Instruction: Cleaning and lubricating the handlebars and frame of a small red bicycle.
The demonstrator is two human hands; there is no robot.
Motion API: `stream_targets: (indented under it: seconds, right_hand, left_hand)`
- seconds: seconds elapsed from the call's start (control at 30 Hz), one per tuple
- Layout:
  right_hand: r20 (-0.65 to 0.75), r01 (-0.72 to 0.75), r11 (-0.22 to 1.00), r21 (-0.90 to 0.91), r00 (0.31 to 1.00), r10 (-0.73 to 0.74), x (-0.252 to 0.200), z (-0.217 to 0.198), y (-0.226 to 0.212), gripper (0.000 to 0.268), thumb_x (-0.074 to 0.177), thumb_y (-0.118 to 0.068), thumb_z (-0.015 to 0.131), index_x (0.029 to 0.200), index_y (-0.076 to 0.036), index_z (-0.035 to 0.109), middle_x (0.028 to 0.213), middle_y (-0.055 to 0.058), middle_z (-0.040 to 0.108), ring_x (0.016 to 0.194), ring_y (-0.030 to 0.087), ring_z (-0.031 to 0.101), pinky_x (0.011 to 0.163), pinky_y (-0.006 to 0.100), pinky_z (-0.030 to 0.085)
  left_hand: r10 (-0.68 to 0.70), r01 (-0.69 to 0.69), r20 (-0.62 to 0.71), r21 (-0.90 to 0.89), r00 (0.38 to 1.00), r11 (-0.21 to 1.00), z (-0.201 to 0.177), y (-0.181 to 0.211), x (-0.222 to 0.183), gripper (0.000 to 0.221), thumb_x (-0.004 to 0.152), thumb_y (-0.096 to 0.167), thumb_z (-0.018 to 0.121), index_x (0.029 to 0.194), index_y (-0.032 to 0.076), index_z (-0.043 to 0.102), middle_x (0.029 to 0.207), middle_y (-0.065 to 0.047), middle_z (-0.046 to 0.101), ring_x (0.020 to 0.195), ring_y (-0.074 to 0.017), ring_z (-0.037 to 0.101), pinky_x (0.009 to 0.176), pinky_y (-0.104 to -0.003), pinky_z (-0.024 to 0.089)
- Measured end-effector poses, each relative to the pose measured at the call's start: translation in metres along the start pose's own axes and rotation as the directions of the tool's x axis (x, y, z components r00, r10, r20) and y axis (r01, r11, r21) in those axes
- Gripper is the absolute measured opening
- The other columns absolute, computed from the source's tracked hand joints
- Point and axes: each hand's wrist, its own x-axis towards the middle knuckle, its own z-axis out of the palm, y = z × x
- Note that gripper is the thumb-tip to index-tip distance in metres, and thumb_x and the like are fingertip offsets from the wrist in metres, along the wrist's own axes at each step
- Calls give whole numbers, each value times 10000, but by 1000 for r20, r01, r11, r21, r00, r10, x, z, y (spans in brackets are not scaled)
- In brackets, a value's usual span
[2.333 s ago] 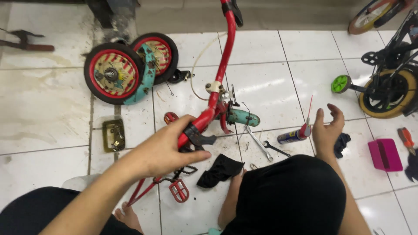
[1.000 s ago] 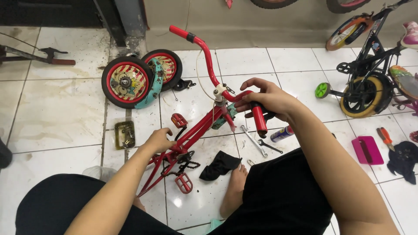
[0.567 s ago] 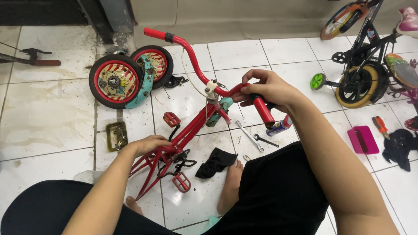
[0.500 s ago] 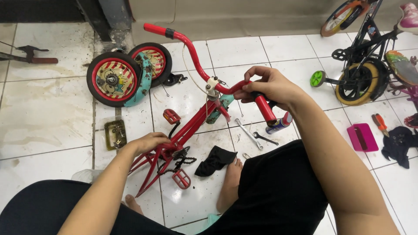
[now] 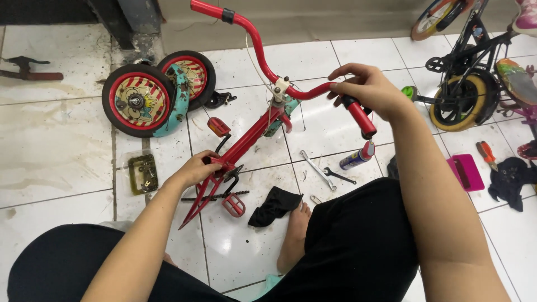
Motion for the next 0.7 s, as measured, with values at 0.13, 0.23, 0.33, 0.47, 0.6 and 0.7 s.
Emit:
stream_targets:
  seconds: [0.13,0.23,0.33,0.47,0.6,0.7]
  right_hand:
    - [-169,-19,888,-460,983,-66,-34,3,-33,333,944,-281,738,1236,-122,722,1142,156,737,1084,343,695,878,446,510]
    - [-44,353,454,-818,749,-662,-68,31,-61,273,972,-147,803,1180,26,767,1290,222,637,1199,395,503,926,477,502]
    - [119,661,446,-603,628,-769,-84,89,-74,157,914,85,785,1056,86,718,1053,200,658,928,271,577,774,343,474]
    - [602,659,682,-317,696,-392,-82,171,5,140,869,-141,692,1002,-112,722,850,126,729,767,339,715,725,461,588]
    - [607,554,270,-787,623,493,-61,255,190,380,859,-81,677,1221,-189,716,1001,132,763,896,351,742,773,565,587]
    - [387,341,205,-917,640,664,-54,281,254,765,882,-69,674,1583,-210,405,1381,271,619,1177,479,640,889,714,504]
  left_hand:
    - [-2,2,0,31,1000,1000,-3,-1,1,540,807,392,733,1308,195,695,1338,-212,669,1304,-361,598,1098,-428,472]
    - [-8,8,15,0,1000,1000,-4,5,0,428,884,273,676,1273,95,694,1086,-88,766,926,-184,725,846,-283,556]
    - [96,-93,-25,102,995,990,-1,-2,-5,442,831,221,668,1256,105,707,1124,-90,758,952,-225,717,888,-305,556]
    - [60,-59,-10,102,998,993,-2,13,-13,516,780,205,670,1293,181,718,1334,-206,672,1306,-392,587,1107,-444,461]
    - [40,-39,-8,107,999,994,1,14,-15,545,759,201,646,1300,206,714,1342,-185,672,1309,-376,589,1098,-436,468]
    - [6,-3,-15,179,1000,984,6,3,-4,559,761,245,659,1317,282,705,1334,-131,683,1292,-340,607,1087,-413,476]
